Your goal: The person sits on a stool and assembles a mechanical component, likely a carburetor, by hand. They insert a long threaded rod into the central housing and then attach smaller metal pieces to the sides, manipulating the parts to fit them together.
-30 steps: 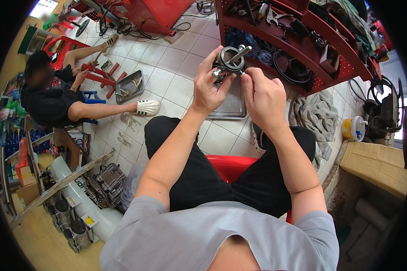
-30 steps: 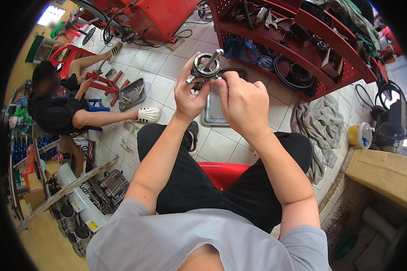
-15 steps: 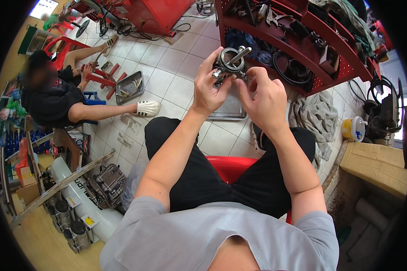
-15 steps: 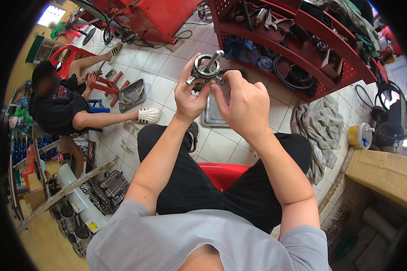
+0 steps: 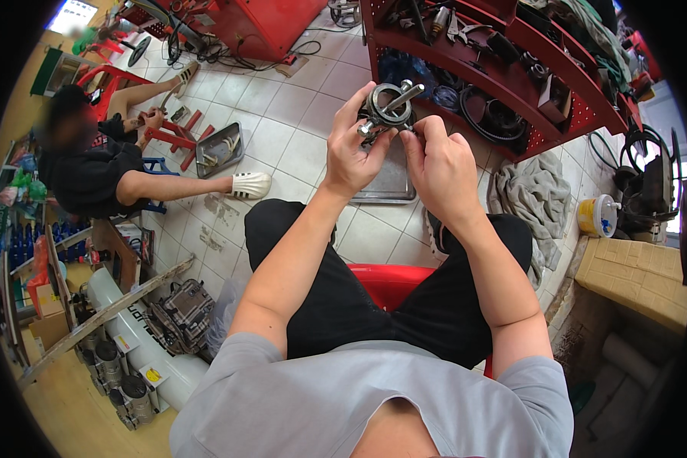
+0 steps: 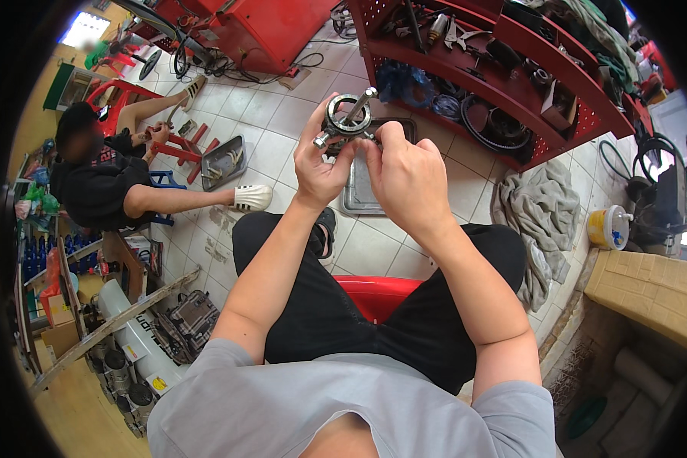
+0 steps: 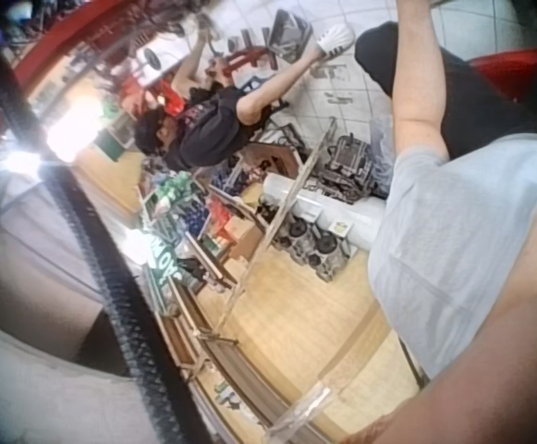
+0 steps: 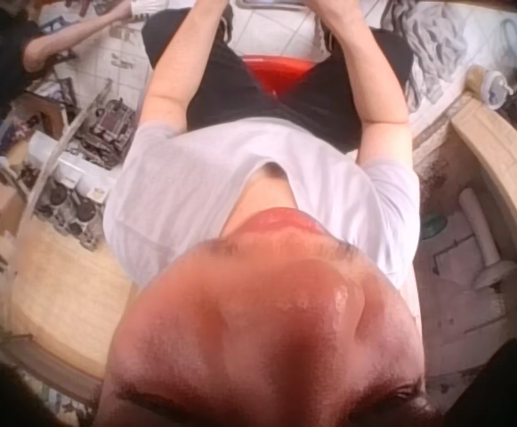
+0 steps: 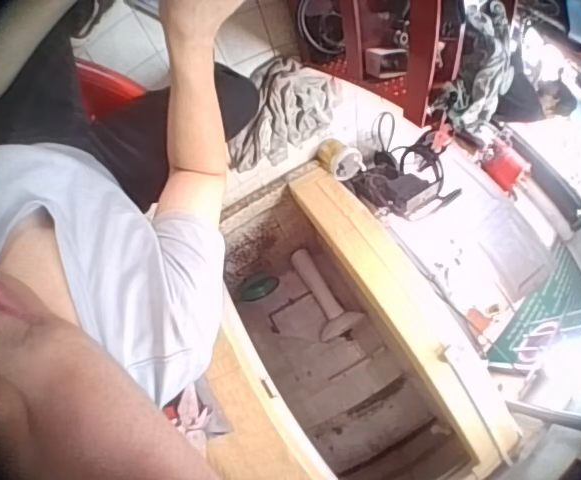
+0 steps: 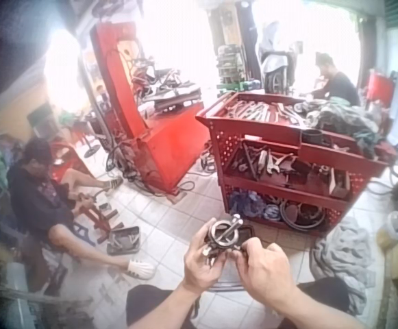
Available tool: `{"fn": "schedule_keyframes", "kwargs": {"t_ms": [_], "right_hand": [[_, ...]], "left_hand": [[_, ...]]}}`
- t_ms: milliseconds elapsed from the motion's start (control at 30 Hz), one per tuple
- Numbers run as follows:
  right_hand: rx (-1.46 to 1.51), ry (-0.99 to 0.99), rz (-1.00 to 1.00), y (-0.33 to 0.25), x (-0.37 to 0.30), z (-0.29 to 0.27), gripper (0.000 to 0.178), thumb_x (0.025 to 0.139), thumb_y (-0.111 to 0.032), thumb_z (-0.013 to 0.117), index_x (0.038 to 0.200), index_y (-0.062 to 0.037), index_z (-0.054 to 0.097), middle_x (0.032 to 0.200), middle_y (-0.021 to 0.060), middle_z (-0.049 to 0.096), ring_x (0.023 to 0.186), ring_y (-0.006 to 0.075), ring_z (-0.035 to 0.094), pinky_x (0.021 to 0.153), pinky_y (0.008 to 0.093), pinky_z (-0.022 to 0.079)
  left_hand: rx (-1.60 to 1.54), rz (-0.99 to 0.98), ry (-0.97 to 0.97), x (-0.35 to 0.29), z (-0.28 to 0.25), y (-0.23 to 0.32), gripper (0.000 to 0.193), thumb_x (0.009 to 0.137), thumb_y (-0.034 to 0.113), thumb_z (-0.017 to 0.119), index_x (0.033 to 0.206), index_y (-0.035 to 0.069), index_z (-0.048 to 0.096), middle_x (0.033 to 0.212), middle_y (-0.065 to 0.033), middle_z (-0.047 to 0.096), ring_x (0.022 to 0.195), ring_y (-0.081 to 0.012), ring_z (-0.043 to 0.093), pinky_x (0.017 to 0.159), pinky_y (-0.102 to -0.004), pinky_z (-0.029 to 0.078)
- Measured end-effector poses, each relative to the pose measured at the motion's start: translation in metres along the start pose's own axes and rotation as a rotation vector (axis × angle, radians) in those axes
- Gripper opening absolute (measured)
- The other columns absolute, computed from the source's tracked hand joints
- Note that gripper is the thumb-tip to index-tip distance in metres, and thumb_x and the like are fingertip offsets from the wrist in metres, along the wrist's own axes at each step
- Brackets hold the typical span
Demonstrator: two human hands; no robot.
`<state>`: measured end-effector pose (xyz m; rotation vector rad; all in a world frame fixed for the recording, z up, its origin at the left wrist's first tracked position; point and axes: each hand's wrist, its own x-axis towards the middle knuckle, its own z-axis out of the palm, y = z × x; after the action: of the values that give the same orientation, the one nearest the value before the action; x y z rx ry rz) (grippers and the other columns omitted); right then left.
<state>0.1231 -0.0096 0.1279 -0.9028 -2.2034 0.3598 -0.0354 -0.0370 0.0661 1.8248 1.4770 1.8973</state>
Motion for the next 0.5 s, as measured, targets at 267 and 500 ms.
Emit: {"fn": "schedule_keyframes", "kwargs": {"t_ms": [267,500], "right_hand": [[0.306,-0.055,0.242,0.0013,0.002,0.0012,0.019,0.094,-0.018,0.06,0.092,-0.0004,0.054,0.064,0.0192,0.061,0.061,0.0399,0.061,0.06,0.0453,0.045],[0.338,-0.115,0.335,0.0043,0.005,0.0005,0.018,0.094,-0.018,0.061,0.093,-0.0007,0.054,0.069,0.0187,0.063,0.065,0.0382,0.062,0.061,0.0442,0.046]], "left_hand": [[-0.039,-0.078,-0.023,-0.0003,0.001,-0.0022,0.03,0.074,0.001,0.076,0.103,0.005,0.068,0.134,-0.0233,0.056,0.119,-0.0364,0.058,0.096,-0.0406,0.049],[-0.096,-0.169,-0.035,-0.0026,0.005,-0.0008,0.03,0.076,0.002,0.077,0.104,0.0,0.064,0.134,-0.0248,0.056,0.118,-0.0323,0.061,0.096,-0.036,0.049]]}}
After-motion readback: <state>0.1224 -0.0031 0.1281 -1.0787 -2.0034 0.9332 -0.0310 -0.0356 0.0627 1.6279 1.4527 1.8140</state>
